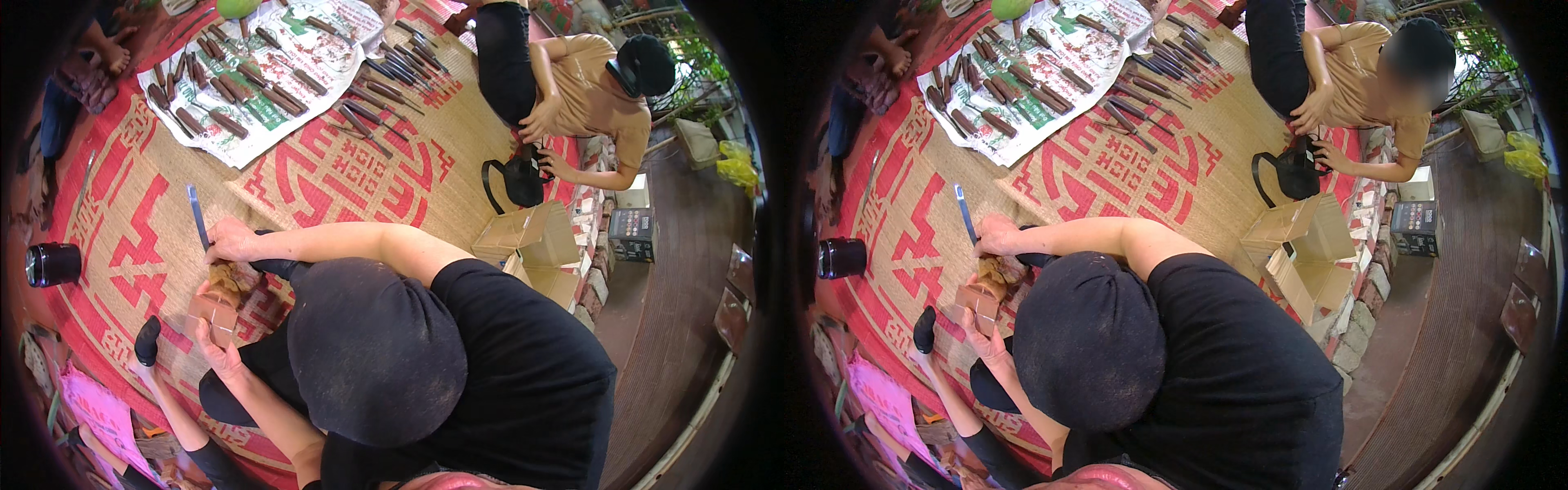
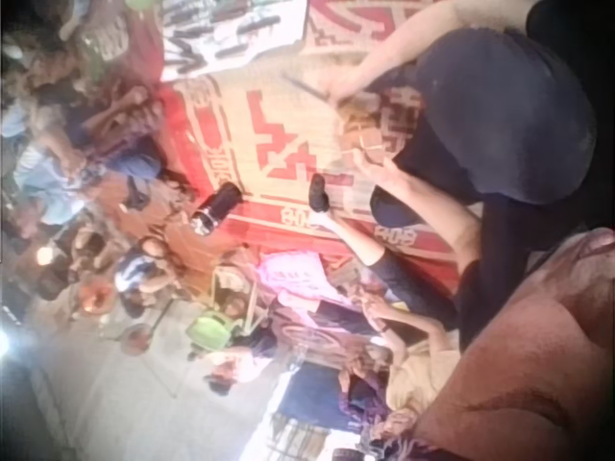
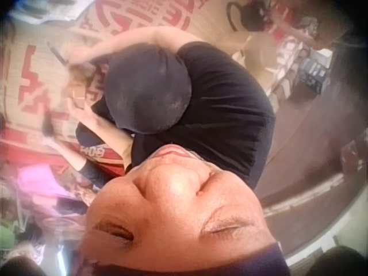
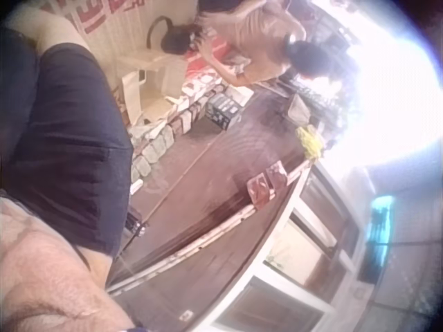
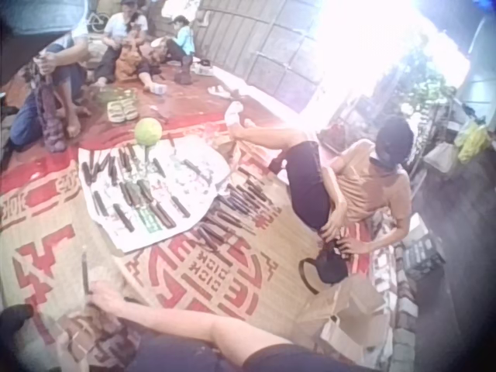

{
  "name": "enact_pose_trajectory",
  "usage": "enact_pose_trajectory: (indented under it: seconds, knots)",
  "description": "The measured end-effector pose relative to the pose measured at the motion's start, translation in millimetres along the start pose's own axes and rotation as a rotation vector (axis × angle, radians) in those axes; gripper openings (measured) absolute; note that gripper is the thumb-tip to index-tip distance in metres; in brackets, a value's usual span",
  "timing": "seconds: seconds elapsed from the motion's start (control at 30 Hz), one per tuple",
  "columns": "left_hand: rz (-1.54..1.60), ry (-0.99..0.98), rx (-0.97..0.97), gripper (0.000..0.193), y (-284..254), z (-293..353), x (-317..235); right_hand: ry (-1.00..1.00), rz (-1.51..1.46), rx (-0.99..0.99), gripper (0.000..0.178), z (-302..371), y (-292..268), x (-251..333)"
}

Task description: The person sits on a mat and carves a small rectangular block of wood using a knife. They hold the wood in their left hand and use the knife in their right hand to shave off thin layers, occasionally rotating the block to work on different sides.

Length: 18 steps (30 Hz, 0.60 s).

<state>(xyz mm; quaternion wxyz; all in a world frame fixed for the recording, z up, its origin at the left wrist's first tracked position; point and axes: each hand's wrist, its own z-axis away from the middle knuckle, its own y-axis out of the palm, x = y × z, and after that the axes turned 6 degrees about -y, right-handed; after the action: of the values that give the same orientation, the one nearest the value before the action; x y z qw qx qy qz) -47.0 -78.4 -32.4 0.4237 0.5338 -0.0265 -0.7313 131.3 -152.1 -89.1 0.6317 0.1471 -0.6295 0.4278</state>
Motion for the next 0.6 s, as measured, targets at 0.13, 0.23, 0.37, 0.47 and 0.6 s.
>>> enact_pose_trajectory:
  seconds: [0.13,0.23,0.37,0.47,0.6]
  knots:
    - [0.000,-0.002,0.001,0.071,-2.5,-3.8,2.7,0.054,-0.036,-0.029,0.024,-5.1,1.5,-10.6]
    - [0.010,-0.006,0.001,0.071,-3.8,-3.7,4.2,0.025,-0.003,-0.119,0.024,-6.9,1.0,-18.3]
    - [-0.008,0.002,0.009,0.072,-4.3,-2.5,2.6,-0.048,0.019,-0.019,0.022,2.3,0.4,-5.5]
    - [-0.020,-0.001,0.006,0.073,-3.0,-3.8,3.1,-0.002,0.043,-0.040,0.023,-2.9,1.6,-10.3]
    - [0.005,-0.012,0.015,0.073,-1.4,-2.9,2.7,0.022,-0.001,-0.085,0.025,-5.7,0.9,-14.9]
